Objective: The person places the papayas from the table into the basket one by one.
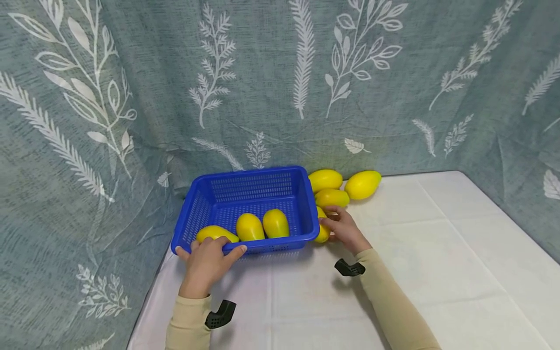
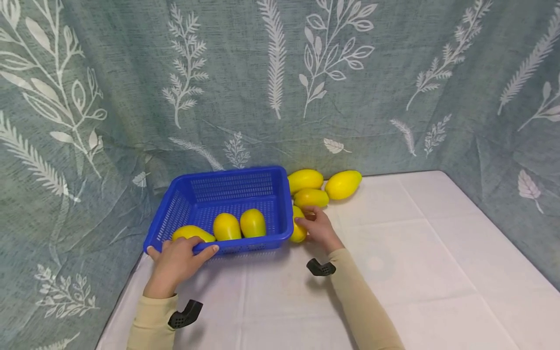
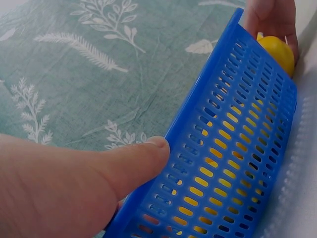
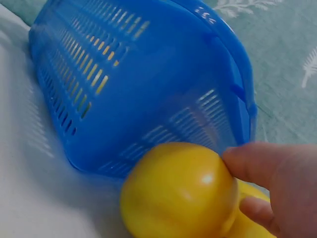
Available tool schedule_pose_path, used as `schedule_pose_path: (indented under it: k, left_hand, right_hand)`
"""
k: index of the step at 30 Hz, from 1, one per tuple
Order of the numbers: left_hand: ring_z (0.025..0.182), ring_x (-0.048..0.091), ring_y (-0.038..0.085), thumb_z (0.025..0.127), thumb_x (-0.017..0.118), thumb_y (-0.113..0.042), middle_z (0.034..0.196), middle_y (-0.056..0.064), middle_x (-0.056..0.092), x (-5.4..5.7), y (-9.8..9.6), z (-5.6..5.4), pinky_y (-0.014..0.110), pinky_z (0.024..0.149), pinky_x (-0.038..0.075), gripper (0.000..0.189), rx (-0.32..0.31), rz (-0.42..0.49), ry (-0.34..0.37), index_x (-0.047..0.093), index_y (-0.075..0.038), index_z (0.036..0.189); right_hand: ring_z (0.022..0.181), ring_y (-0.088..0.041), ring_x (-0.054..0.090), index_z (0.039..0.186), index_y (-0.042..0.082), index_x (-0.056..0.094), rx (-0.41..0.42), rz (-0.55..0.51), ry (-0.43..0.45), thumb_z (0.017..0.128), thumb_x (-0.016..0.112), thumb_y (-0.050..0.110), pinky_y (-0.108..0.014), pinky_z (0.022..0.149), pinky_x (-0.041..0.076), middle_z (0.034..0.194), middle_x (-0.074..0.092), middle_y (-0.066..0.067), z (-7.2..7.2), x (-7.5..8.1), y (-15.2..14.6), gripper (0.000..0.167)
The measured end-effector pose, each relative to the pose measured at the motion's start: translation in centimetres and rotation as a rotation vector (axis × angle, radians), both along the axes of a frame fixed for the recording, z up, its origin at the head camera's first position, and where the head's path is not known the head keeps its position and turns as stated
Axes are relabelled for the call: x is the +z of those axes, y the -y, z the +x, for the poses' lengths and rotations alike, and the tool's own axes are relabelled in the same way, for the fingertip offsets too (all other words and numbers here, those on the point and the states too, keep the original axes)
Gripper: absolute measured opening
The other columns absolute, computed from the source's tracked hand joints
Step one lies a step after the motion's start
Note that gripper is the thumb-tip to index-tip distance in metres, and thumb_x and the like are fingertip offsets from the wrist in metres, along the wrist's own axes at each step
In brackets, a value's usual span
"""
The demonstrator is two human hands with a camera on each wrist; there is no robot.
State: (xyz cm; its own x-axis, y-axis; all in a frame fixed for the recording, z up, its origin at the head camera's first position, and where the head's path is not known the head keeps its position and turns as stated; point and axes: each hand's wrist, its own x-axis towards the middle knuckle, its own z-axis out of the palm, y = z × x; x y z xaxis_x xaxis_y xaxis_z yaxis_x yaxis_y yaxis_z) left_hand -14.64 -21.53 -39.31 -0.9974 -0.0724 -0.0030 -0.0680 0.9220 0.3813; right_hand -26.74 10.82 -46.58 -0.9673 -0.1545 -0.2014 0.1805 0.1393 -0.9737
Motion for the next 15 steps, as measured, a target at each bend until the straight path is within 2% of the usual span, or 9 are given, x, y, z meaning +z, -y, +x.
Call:
schedule_pose_path:
  k: [9, 15]
  left_hand:
    - [0.128, 0.041, 0.067, 0.096, 0.063, -0.053, 0.125, 0.03, 0.066, 0.2, -0.1, 0.0, 0.091, 0.102, 0.001, 0.06, -0.002, -0.007, 0.004, 0.069, -0.002, 0.127]
    - [0.127, 0.042, 0.067, 0.096, 0.063, -0.053, 0.125, 0.03, 0.066, 0.1, -0.1, 0.0, 0.091, 0.102, 0.0, 0.06, -0.006, -0.004, -0.002, 0.069, -0.002, 0.127]
  right_hand:
    - [0.097, -0.024, 0.062, 0.158, 0.018, 0.036, 0.169, 0.073, -0.027, 0.095, 0.058, 0.014, -0.031, 0.067, 0.057, 0.156, 0.041, -0.026, 0.1, 0.2, -0.9, 0.067]
    - [0.103, -0.025, 0.06, 0.158, 0.019, 0.038, 0.237, 0.102, -0.047, 0.096, 0.053, 0.014, -0.034, 0.073, 0.057, 0.157, 0.043, -0.02, 0.3, 0.3, -1.3, 0.064]
